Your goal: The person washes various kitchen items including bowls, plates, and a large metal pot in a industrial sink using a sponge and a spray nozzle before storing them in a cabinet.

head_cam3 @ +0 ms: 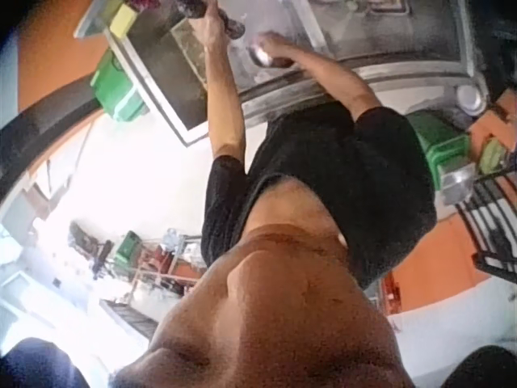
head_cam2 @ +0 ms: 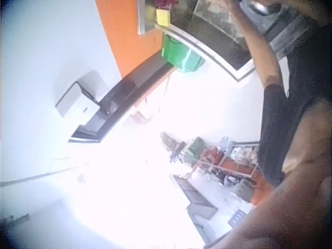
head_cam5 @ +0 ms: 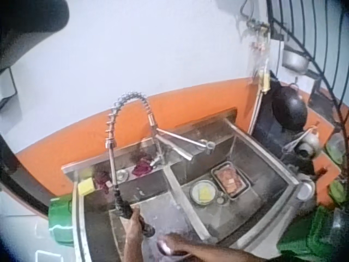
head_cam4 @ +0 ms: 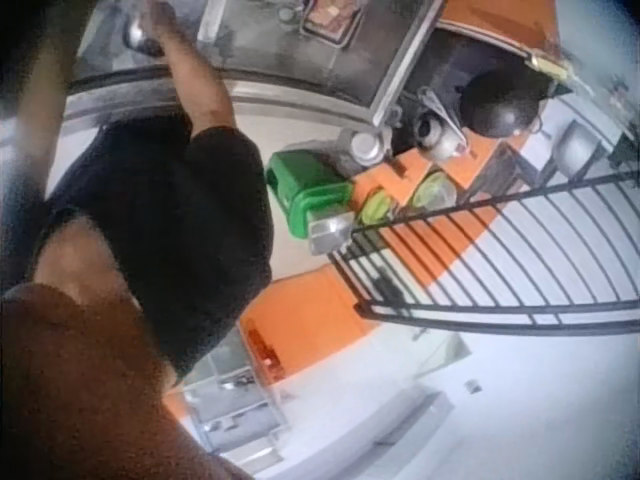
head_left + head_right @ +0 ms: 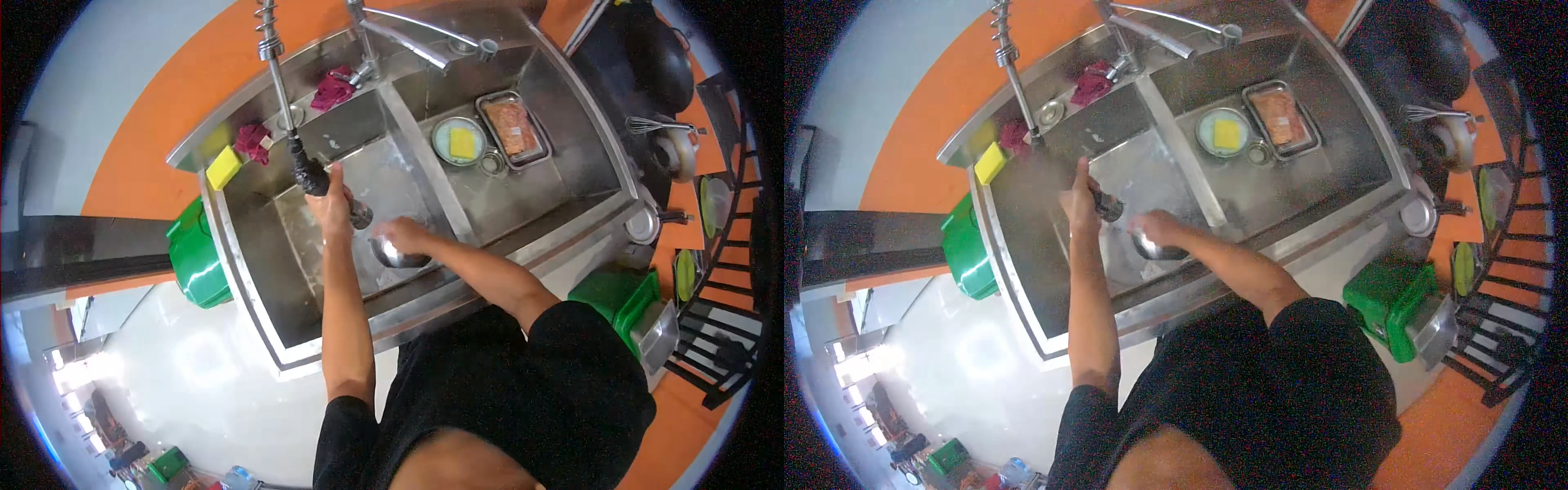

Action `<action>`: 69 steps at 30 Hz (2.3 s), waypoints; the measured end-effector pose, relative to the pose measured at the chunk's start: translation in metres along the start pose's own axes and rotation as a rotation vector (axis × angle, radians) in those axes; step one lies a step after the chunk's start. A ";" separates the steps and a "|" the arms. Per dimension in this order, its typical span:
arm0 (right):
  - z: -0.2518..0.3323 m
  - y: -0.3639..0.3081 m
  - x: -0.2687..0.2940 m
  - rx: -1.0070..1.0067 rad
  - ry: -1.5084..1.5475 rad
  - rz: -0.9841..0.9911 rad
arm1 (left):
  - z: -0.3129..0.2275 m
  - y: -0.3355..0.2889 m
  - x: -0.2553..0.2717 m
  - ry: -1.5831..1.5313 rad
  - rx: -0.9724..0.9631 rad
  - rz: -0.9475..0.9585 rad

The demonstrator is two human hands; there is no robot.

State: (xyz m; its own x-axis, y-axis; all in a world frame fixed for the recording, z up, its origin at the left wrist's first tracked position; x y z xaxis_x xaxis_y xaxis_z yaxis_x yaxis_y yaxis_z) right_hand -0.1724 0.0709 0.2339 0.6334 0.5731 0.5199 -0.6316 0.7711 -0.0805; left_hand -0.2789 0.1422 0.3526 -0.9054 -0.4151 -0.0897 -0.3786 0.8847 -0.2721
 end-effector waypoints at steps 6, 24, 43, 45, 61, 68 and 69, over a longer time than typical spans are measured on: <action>-0.109 -0.007 -0.012 -0.504 0.730 -0.390 | -0.022 -0.015 -0.023 -0.055 -0.059 0.069; -0.029 0.030 -0.018 -0.141 -0.153 0.085 | -0.023 -0.026 -0.030 -0.032 -0.010 0.077; 0.042 -0.041 -0.023 0.333 -0.427 0.036 | -0.016 -0.017 -0.010 0.081 0.007 0.127; 0.034 -0.024 -0.019 0.257 -0.163 -0.042 | -0.016 -0.016 -0.014 -0.017 0.031 0.153; -0.052 -0.010 -0.004 -0.571 1.102 -0.240 | -0.032 -0.004 0.006 -0.036 0.001 0.126; -0.007 0.023 -0.034 -0.062 -0.088 0.317 | -0.013 -0.018 -0.030 -0.116 0.029 0.188; 0.013 0.022 -0.037 0.044 -0.184 0.355 | -0.013 -0.012 -0.021 -0.115 0.022 0.180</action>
State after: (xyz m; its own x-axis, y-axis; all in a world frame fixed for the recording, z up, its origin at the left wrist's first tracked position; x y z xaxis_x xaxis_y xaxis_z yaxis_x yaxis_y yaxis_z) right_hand -0.2156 0.0630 0.2243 0.2844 0.7396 0.6100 -0.8180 0.5190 -0.2479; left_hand -0.2575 0.1431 0.3702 -0.9298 -0.2734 -0.2466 -0.2075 0.9424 -0.2625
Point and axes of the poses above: each hand's wrist, its own y-axis towards the middle knuckle, its own x-axis out of the back of the hand, z = x × y, the point moved 10 cm from there along y, towards the middle knuckle, and after that the axes turned 3 degrees about y, right-handed, at the moved point
